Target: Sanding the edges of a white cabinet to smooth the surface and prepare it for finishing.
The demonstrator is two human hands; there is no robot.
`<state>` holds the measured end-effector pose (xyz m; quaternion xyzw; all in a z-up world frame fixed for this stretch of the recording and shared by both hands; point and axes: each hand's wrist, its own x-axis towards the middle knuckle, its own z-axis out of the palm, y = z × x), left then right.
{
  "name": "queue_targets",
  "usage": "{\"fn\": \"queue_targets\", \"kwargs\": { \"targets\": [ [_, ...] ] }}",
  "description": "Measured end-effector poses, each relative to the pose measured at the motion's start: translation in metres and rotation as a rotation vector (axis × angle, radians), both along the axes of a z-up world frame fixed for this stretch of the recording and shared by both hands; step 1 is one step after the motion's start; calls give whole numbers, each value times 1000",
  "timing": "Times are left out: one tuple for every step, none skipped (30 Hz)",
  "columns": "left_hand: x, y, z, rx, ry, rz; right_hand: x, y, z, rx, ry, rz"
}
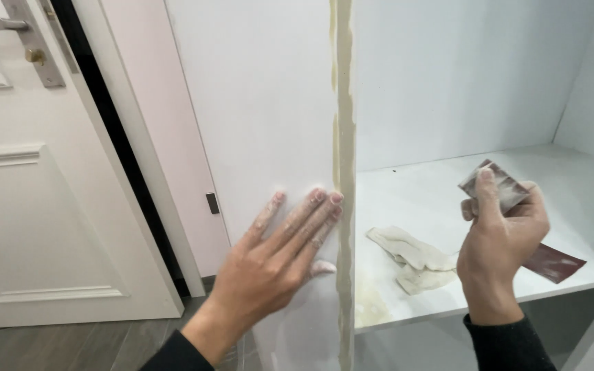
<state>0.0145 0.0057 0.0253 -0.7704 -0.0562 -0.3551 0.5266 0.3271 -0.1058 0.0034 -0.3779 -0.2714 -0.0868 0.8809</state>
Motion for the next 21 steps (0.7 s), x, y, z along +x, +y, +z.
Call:
{"fn": "queue_targets", "kwargs": {
  "targets": [
    [2, -1, 13, 3, 4, 9, -1, 3, -1, 3, 4, 9],
    [4, -1, 26, 24, 15, 25, -3, 7, -2, -58, 15, 58],
    [6, -3, 37, 42, 17, 37, -4, 8, -2, -124, 17, 101],
    [13, -5, 47, 41, 12, 43, -2, 6, -3, -124, 11, 106],
    [13, -6, 59, 50, -8, 65, -6, 10, -1, -136, 23, 175],
    [12, -7, 70, 60, -28, 87, -11, 14, 0, -149, 34, 243],
    [13, -11, 78, 59, -38, 96, -10, 12, 2, -151, 23, 251],
    [14, -14, 86, 79, -53, 82, -10, 9, 3, -147, 32, 273],
    [14, -16, 94, 100, -61, 69, -11, 9, 4, -142, 47, 297],
    [12, -16, 93, 100, -65, 78, -8, 9, 6, -143, 42, 306],
    [11, -17, 90, 112, -40, 68, -5, 7, 5, -124, 47, 300],
    [10, -18, 86, 123, -14, 57, -2, 6, 4, -106, 52, 295],
    [8, -18, 78, 120, -12, 62, -1, 4, 5, -109, 55, 299],
    [5, -19, 70, 119, 44, 80, 0, 2, 6, -111, 50, 288],
    [2, -19, 62, 117, 100, 96, 1, -1, 7, -113, 44, 275],
    [-1, -21, 52, 114, 101, 99, 1, -3, 7, -116, 46, 278],
    [-3, -22, 42, 107, 144, 84, 1, -4, 8, -129, 39, 275],
    [-5, -24, 33, 99, 187, 70, 1, -6, 9, -142, 33, 271],
    [-8, -23, 21, 100, 187, 74, 1, -7, 9, -141, 32, 275],
    [-11, -23, 10, 85, 241, 68, 1, -7, 9, -142, 33, 278],
    [-13, -23, -2, 70, 295, 62, 1, -8, 9, -143, 35, 280]
  ]
}}
